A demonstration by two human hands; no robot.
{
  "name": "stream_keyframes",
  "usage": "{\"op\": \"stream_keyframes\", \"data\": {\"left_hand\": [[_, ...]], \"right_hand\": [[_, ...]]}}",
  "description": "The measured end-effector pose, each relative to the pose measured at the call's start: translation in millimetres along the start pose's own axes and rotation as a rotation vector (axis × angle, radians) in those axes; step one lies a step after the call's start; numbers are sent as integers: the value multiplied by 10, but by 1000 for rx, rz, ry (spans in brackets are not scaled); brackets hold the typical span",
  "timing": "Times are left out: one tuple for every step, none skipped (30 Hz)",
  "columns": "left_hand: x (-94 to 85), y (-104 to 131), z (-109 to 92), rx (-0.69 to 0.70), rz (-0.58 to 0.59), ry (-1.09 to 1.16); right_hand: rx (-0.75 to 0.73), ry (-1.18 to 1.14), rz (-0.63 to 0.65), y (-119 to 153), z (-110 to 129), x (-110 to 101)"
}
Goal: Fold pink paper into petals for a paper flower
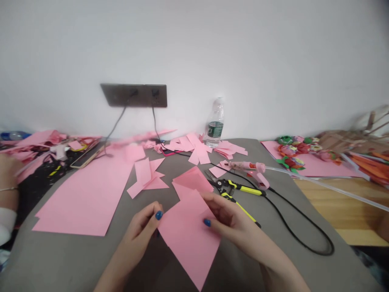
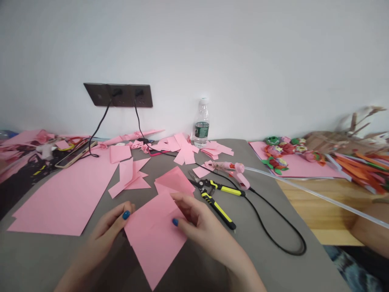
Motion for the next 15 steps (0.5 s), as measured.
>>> {"op": "stream_keyframes", "data": {"left_hand": [[8, 3, -4, -38, 30, -3], [19, 7, -10, -73, 71, -14], [32, 10, -15, -101, 119, -35], [44, 13, -20, -123, 163, -65], [56, 13, -25, -138, 196, -106], [66, 13, -28, -146, 212, -153], [77, 12, -31, -148, 212, -199], [89, 10, -34, -142, 193, -240], [106, 11, -36, -133, 167, -276], [130, 14, -36, -120, 142, -306], [161, 18, -35, -102, 125, -336], [199, 24, -30, -85, 116, -370], [240, 30, -23, -66, 113, -413], [280, 33, -12, -48, 114, -462], [315, 33, -2, -28, 112, -508]], "right_hand": [[10, 21, -23, -2, -4, -3], [21, 50, -54, -9, -6, -7], [28, 80, -85, -20, -3, -11], [29, 110, -112, -34, 4, -12], [27, 143, -134, -48, 13, -12], [28, 186, -147, -62, 23, -8], [29, 243, -158, -74, 32, -2], [32, 316, -169, -83, 39, 9], [36, 397, -182, -91, 44, 24], [38, 479, -198, -96, 47, 44], [40, 559, -215, -100, 49, 70], [42, 630, -233, -104, 49, 100], [44, 691, -250, -108, 50, 132], [47, 741, -260, -113, 52, 164], [49, 780, -268, -118, 56, 192]]}}
Point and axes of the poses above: each hand's wrist, its own y-axis away from the middle knuckle, its own x-axis out of the palm, z = x × y, the point moved 2 cm from there along -y, towards the middle knuckle, and after that the axes turned 15 degrees about y, right-handed, at the moved point
